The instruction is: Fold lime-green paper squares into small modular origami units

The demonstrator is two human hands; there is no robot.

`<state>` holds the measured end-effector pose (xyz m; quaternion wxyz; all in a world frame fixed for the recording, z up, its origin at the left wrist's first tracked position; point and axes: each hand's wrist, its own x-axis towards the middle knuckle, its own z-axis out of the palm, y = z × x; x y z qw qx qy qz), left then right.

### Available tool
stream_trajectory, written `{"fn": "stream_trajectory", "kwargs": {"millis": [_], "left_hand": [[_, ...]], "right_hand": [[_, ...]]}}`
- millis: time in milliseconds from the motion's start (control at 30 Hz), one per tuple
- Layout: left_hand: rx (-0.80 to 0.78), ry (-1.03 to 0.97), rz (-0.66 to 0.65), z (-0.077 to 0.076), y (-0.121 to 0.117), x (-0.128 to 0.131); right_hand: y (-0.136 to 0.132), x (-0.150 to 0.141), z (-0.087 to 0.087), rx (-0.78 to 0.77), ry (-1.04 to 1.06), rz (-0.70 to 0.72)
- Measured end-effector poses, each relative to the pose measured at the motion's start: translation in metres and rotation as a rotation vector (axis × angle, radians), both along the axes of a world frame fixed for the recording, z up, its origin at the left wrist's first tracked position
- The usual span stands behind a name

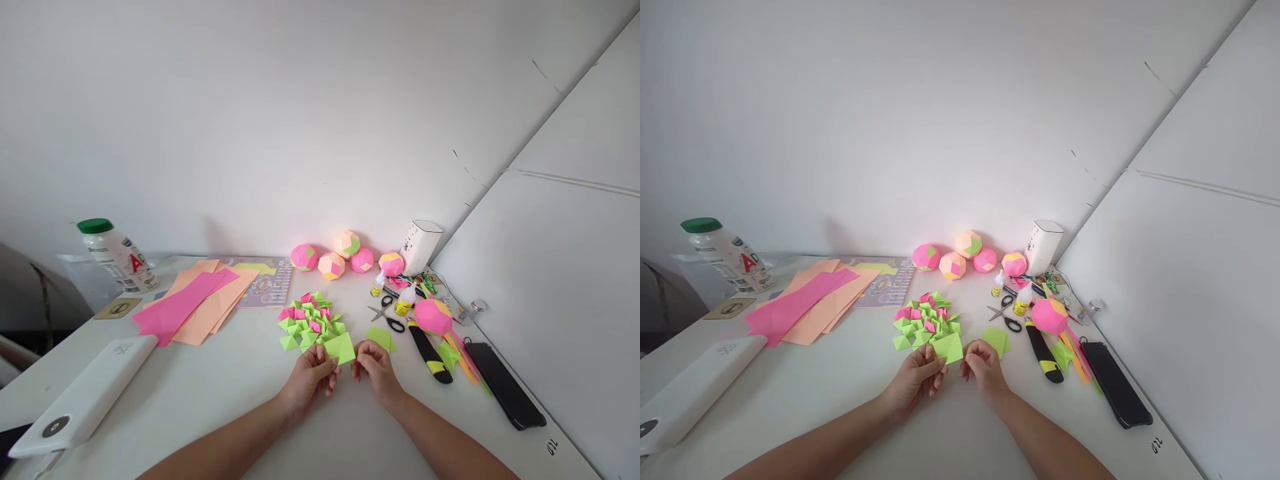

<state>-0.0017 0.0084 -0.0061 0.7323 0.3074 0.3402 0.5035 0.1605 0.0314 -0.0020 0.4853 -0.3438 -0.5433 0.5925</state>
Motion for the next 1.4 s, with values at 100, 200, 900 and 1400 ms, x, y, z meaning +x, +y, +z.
{"fn": "stream_trajectory", "kwargs": {"millis": [100,200,900,1400], "left_hand": [[-0.007,-0.012,-0.005,-0.001,0.001,0.0],[-0.001,-0.006,-0.028,0.001,0.002,0.0],[0.133,0.124,-0.09,0.011,-0.008,0.003],[0.096,0.161,-0.011,0.013,-0.009,0.004]], "right_hand": [[-0.004,0.0,0.0,0.145,-0.015,-0.059],[-0.006,0.0,0.001,0.273,-0.195,-0.036],[0.0,0.002,0.004,-0.037,-0.216,0.117],[-0.002,-0.001,0.004,-0.083,-0.116,-0.03]]}}
